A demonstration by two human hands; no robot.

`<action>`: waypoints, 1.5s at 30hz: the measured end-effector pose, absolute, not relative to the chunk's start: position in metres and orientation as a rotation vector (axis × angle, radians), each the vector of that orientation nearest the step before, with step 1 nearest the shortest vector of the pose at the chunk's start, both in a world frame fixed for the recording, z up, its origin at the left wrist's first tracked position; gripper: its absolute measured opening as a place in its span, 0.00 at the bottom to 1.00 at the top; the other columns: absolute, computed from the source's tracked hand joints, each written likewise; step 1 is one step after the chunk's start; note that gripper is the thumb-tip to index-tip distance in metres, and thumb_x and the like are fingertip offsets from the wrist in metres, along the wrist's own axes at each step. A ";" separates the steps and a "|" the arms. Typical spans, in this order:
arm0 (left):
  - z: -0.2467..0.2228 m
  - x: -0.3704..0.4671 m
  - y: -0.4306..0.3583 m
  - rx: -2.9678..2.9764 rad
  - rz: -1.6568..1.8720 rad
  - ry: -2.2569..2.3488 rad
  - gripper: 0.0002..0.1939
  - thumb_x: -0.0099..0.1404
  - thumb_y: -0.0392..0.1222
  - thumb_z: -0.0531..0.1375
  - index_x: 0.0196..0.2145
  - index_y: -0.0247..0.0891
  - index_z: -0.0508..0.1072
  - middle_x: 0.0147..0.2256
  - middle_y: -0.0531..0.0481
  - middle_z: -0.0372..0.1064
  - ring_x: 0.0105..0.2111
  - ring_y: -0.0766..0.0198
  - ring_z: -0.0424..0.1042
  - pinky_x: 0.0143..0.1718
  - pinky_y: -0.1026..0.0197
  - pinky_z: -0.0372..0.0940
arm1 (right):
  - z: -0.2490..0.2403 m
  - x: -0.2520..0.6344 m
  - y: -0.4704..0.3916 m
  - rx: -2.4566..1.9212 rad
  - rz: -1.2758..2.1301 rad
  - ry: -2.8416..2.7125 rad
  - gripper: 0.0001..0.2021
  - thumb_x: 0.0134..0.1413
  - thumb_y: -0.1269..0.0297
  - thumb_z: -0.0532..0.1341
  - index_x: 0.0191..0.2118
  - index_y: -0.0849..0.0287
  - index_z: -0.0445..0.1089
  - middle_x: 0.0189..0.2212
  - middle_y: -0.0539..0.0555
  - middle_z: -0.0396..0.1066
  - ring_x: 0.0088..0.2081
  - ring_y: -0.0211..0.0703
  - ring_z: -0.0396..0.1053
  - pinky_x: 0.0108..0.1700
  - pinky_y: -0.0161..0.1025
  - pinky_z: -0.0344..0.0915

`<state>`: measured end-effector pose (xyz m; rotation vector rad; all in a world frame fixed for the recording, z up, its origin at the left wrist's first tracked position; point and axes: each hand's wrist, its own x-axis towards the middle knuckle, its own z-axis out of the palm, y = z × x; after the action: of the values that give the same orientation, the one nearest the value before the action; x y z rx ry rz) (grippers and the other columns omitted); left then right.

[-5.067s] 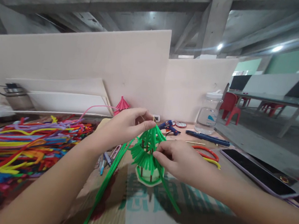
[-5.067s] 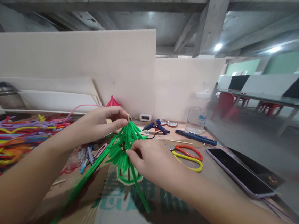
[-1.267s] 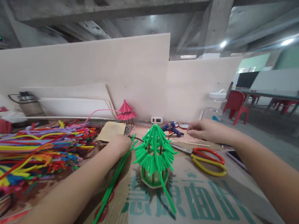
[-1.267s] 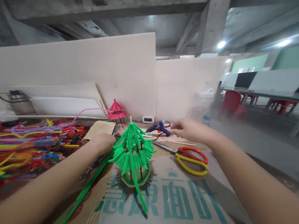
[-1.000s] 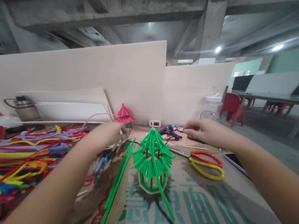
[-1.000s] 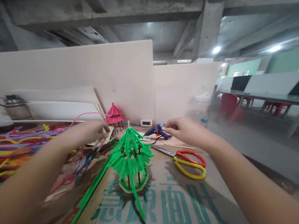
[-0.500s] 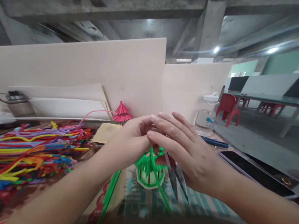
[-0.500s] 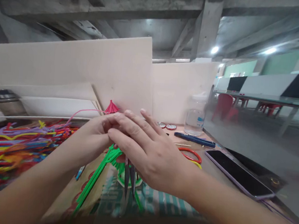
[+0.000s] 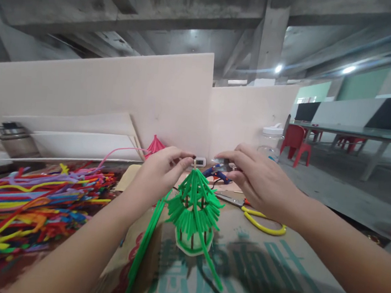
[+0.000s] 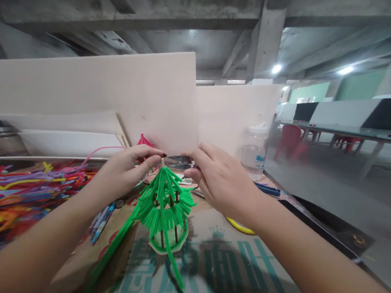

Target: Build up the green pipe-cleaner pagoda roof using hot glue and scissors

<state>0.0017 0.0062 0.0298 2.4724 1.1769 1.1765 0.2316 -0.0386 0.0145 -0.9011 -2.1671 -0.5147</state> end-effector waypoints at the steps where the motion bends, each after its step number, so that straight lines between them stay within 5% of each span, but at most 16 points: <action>1: 0.028 0.002 0.007 2.452 1.148 1.151 0.16 0.69 0.49 0.56 0.42 0.34 0.78 0.40 0.45 0.78 0.41 0.57 0.74 0.43 0.59 0.66 | 0.012 0.233 -0.034 -0.909 -0.530 -2.187 0.16 0.71 0.60 0.47 0.54 0.57 0.66 0.39 0.57 0.70 0.39 0.46 0.68 0.39 0.40 0.62; 15: 0.019 0.008 0.005 2.184 0.986 0.860 0.18 0.67 0.50 0.60 0.48 0.38 0.78 0.45 0.48 0.79 0.45 0.57 0.76 0.45 0.61 0.68 | 0.012 0.248 -0.020 -0.857 -0.972 -2.240 0.12 0.66 0.67 0.56 0.51 0.58 0.72 0.30 0.54 0.68 0.34 0.47 0.59 0.38 0.41 0.54; 23: 0.022 0.017 -0.004 2.237 0.960 0.993 0.20 0.65 0.47 0.60 0.52 0.38 0.77 0.47 0.47 0.78 0.45 0.53 0.76 0.46 0.58 0.70 | 0.013 0.250 -0.019 -0.845 -0.979 -2.234 0.13 0.66 0.66 0.56 0.53 0.57 0.71 0.31 0.54 0.69 0.35 0.47 0.60 0.39 0.41 0.54; 30: 0.026 0.019 -0.007 2.171 0.892 1.096 0.13 0.61 0.47 0.63 0.41 0.40 0.82 0.37 0.51 0.80 0.39 0.54 0.79 0.40 0.61 0.71 | 0.012 0.252 -0.014 -0.863 -0.997 -2.207 0.12 0.66 0.67 0.56 0.50 0.57 0.73 0.29 0.54 0.69 0.34 0.46 0.60 0.38 0.41 0.52; 45: 0.029 0.021 -0.021 2.413 0.871 1.066 0.16 0.65 0.47 0.61 0.49 0.48 0.79 0.42 0.59 0.80 0.42 0.60 0.78 0.45 0.68 0.68 | 0.015 0.253 -0.023 -0.848 -0.952 -2.318 0.13 0.66 0.64 0.57 0.53 0.55 0.71 0.31 0.53 0.68 0.35 0.46 0.59 0.39 0.41 0.53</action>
<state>0.0206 -0.0208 0.0293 2.4132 1.0659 0.8709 0.2533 -0.0230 0.0148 -0.8477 -2.3180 -0.9525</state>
